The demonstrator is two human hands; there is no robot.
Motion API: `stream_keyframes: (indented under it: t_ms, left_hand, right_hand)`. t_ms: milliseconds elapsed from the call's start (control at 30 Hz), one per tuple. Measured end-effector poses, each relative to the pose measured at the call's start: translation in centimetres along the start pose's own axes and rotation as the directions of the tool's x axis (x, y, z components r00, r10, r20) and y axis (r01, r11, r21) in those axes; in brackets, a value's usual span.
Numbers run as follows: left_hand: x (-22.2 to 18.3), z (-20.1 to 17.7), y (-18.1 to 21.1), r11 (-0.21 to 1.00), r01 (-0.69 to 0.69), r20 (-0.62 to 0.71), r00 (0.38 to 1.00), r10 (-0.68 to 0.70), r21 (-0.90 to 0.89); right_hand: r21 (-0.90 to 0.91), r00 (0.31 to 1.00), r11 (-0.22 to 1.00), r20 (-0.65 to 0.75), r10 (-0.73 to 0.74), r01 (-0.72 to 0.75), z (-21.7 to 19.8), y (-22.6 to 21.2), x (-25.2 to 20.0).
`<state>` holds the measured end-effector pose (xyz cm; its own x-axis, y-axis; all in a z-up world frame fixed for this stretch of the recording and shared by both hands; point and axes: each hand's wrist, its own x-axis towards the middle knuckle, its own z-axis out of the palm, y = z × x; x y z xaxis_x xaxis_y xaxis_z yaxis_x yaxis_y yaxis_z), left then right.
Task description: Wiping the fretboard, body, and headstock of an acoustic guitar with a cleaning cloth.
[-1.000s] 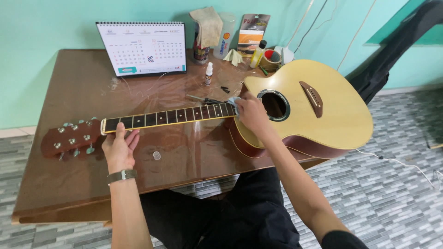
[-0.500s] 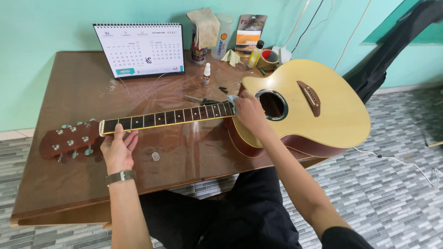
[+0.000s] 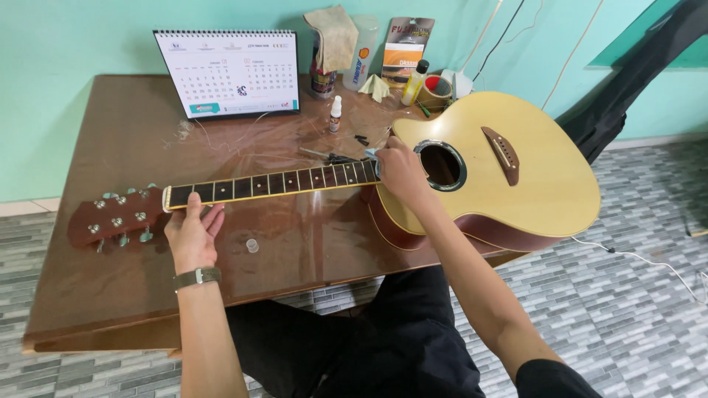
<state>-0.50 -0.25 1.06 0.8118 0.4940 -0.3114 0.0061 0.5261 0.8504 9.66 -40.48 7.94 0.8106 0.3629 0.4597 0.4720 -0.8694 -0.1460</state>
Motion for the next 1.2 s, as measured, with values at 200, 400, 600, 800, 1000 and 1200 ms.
stream_keyframes:
  t_ms: [200,400,600,800,1000,1200]
  left_hand:
    - [0.4,-0.3,-0.3,1.0,0.003,0.01,1.0,-0.003,0.008]
    - [-0.5,0.4,0.5,1.0,0.008,-0.036,0.999,-0.009,-0.01]
    - [-1.1,0.7,1.1,1.0,0.015,-0.036,0.999,-0.015,-0.013]
    - [-0.4,0.4,0.5,1.0,0.014,-0.035,0.999,-0.015,-0.014]
    - [-0.8,0.5,0.9,1.0,0.021,-0.03,0.999,-0.021,-0.011]
    - [-0.6,0.3,0.5,1.0,0.021,-0.023,1.0,-0.021,-0.012]
  right_hand:
    - [-0.174,0.993,0.978,0.054,-0.104,0.112,-1.3,-2.1,-4.2]
    - [-0.081,0.984,0.981,-0.016,-0.18,0.178,2.1,-1.4,-1.0]
    - [-0.001,0.985,0.985,-0.005,-0.173,0.173,2.5,-3.9,-2.8]
    - [0.027,0.983,0.983,0.002,-0.182,0.182,4.7,-2.9,-0.1]
    - [-0.105,0.996,0.992,0.06,-0.069,0.075,3.5,-6.7,-0.7]
    - [-0.127,0.99,0.991,0.136,-0.031,0.049,1.9,-8.3,-0.8]
